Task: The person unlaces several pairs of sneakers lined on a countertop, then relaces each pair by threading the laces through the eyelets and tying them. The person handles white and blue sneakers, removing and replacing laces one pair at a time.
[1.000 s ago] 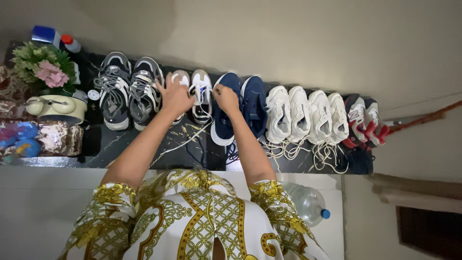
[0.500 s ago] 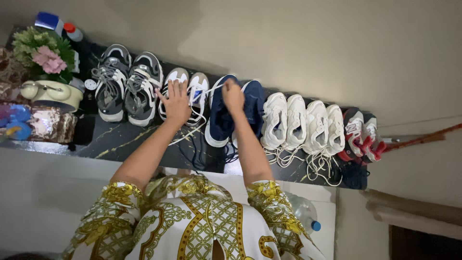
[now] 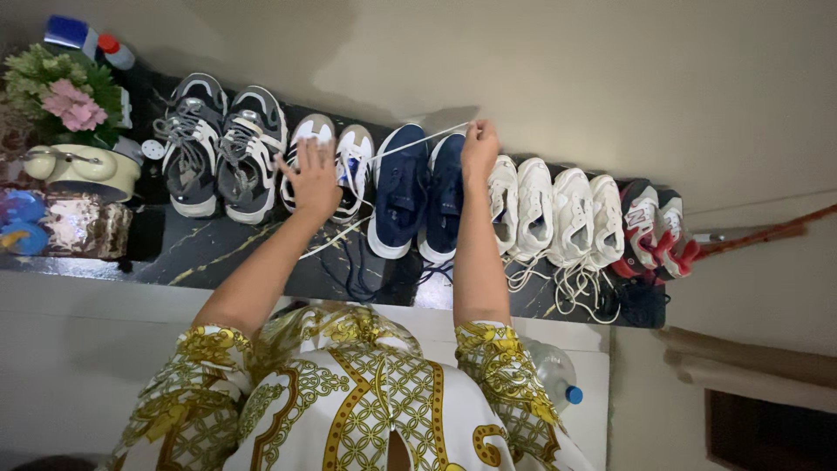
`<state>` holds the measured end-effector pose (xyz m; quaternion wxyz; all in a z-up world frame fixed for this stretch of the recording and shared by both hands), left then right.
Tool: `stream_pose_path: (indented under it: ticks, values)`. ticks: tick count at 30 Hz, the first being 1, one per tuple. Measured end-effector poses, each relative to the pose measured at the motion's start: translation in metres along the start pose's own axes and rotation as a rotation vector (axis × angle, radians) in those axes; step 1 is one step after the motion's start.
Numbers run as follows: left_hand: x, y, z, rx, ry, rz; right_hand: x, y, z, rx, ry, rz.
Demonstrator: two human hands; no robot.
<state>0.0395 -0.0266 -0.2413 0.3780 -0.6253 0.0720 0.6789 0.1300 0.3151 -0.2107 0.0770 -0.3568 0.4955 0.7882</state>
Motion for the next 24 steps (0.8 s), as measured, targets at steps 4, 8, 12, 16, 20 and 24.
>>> stream_pose_path:
  ticks: [4, 8, 12, 16, 20, 24]
  values:
    - [-0.01, -0.001, 0.005, 0.217, 0.112, -0.055, 0.019, -0.003, -0.009, -0.148, 0.208, 0.236]
    - [-0.018, 0.01, 0.019, 0.101, 0.012, -0.32, 0.036, 0.022, -0.031, -0.132, 0.491, 0.353]
    - [-0.022, 0.044, 0.067, -0.222, -0.368, -1.021, 0.057, 0.054, -0.067, -0.171, 0.635, 0.456]
    - [-0.044, 0.106, 0.107, -0.383, -0.55, -1.646, 0.09, 0.073, -0.097, -0.142, 0.676, 0.408]
    - [-0.051, 0.121, 0.094, -0.407, -0.656, -1.185, 0.1, 0.082, -0.129, -0.323, 0.463, -0.117]
    - [-0.043, 0.077, 0.068, -0.268, -0.248, -0.838, 0.099, 0.111, -0.15, -0.478, 0.317, -0.339]
Point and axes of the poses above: each hand's wrist, its own z-axis towards the middle knuckle, its own x-axis out of the palm, y = z × x, the point moved 1 cm from there along z, towards the middle knuckle, and after that the axes turned 7 degrees about -z, right-handed, at the moved point
